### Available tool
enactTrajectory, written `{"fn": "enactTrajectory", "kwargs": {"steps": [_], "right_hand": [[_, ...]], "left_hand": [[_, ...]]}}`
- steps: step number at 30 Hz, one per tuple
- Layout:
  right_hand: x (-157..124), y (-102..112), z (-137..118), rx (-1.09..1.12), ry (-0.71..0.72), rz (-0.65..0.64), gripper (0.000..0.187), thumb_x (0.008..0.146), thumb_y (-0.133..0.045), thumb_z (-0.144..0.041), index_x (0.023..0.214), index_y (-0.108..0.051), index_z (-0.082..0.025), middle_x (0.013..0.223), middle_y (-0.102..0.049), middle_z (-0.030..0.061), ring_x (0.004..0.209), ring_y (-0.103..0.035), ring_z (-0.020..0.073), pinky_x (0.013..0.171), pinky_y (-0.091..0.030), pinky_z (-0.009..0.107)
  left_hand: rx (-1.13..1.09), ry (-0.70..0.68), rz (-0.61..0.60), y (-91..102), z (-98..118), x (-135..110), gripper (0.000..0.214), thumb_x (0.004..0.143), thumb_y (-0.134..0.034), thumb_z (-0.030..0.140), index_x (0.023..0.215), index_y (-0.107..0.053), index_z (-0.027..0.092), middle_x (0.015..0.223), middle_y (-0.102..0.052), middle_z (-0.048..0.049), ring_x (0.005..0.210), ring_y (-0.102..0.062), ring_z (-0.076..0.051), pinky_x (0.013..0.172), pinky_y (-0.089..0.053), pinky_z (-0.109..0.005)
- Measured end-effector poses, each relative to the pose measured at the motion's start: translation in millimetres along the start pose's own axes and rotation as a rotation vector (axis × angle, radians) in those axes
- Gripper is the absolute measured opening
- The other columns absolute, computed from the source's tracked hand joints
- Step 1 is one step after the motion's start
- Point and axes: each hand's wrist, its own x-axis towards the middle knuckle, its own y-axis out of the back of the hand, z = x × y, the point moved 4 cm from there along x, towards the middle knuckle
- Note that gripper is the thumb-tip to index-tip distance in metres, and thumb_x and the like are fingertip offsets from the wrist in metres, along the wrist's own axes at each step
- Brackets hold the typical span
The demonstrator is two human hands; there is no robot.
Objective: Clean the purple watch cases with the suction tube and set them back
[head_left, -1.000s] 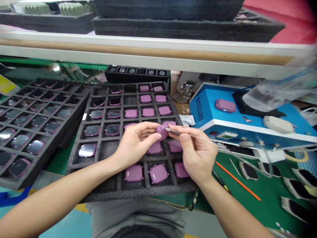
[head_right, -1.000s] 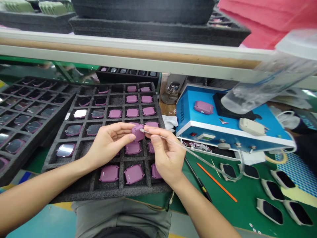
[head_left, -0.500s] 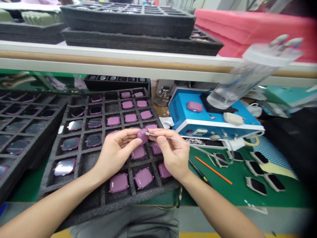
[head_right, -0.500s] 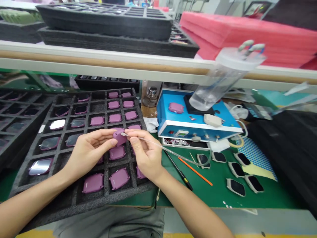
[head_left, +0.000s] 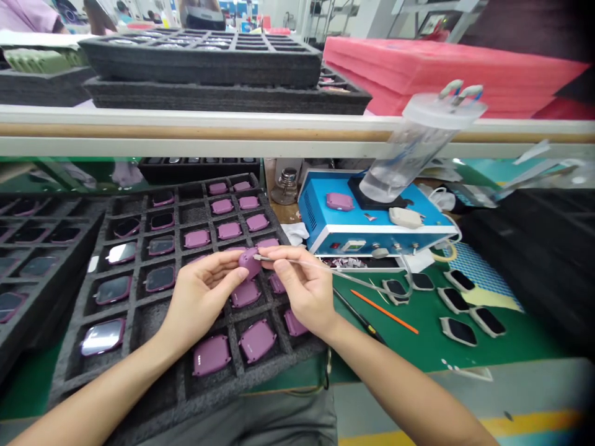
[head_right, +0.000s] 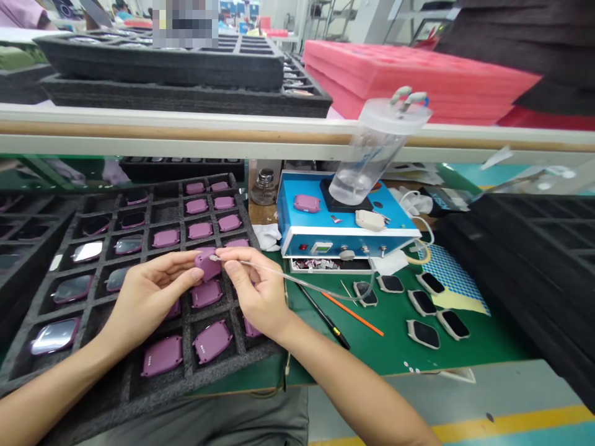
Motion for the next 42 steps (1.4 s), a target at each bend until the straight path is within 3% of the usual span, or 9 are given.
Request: {"fn": "enactTrajectory", "kwargs": {"steps": [5, 14, 22, 31, 42], "right_hand": [[0.9, -1.2, -1.2, -0.004, -0.006, -0.001, 0.014, 0.101, -0.059, -0.028, 0.104, -0.070, -0.019, 0.110, -0.073, 0.0082, 0.103, -0.072, 0.0195, 0.090, -0.063, 0.035], [1.0, -0.5, -1.5, 0.031, 0.016, -0.007, 0.013, 0.100, -0.060, -0.023, 0.106, -0.071, -0.021, 0.111, -0.072, 0.0063, 0.103, -0.072, 0.0177, 0.089, -0.062, 0.031], [-0.7, -0.6, -1.0, 0.018, 0.012, -0.016, 0.013, 0.100, -0.060, -0.021, 0.108, -0.071, -0.020, 0.111, -0.072, 0.0069, 0.103, -0.071, 0.0177, 0.091, -0.062, 0.033], [-4.5, -0.8, 0.2, 0.008, -0.014, -0.007, 0.013, 0.101, -0.060, -0.020, 0.107, -0.072, -0.021, 0.110, -0.073, 0.0060, 0.105, -0.071, 0.0191, 0.092, -0.062, 0.035], [-1.1, -1.3, -0.4, 0.045, -0.009, -0.019, 0.013, 0.101, -0.060, -0.021, 0.107, -0.071, -0.021, 0.111, -0.072, 0.0056, 0.104, -0.071, 0.0170, 0.091, -0.062, 0.031]], "left_hand": [[0.031, 0.014, 0.009, -0.3, 0.9, 0.6, 0.053, 0.069, -0.087, 0.044, 0.109, -0.074, 0.012, 0.107, -0.077, -0.0098, 0.087, -0.074, -0.014, 0.088, -0.062, -0.020], [0.013, -0.011, -0.017, 0.0, 0.2, 0.7, 0.045, 0.072, -0.086, 0.038, 0.108, -0.074, 0.014, 0.107, -0.077, -0.0062, 0.084, -0.074, -0.007, 0.082, -0.059, -0.009], [-0.027, -0.015, -0.019, -1.0, 0.2, 1.1, 0.044, 0.069, -0.088, 0.034, 0.106, -0.074, 0.013, 0.100, -0.078, -0.0048, 0.083, -0.074, -0.007, 0.077, -0.058, -0.007], [-0.064, -0.018, -0.043, -1.3, -4.0, -0.5, 0.038, 0.076, -0.083, 0.029, 0.107, -0.072, 0.011, 0.101, -0.078, -0.0050, 0.087, -0.075, -0.007, 0.083, -0.058, -0.006], [-0.041, -0.004, -0.016, 0.2, -3.4, 1.6, 0.044, 0.071, -0.086, 0.034, 0.106, -0.073, 0.011, 0.102, -0.078, -0.0060, 0.083, -0.074, -0.007, 0.078, -0.059, -0.006]]}}
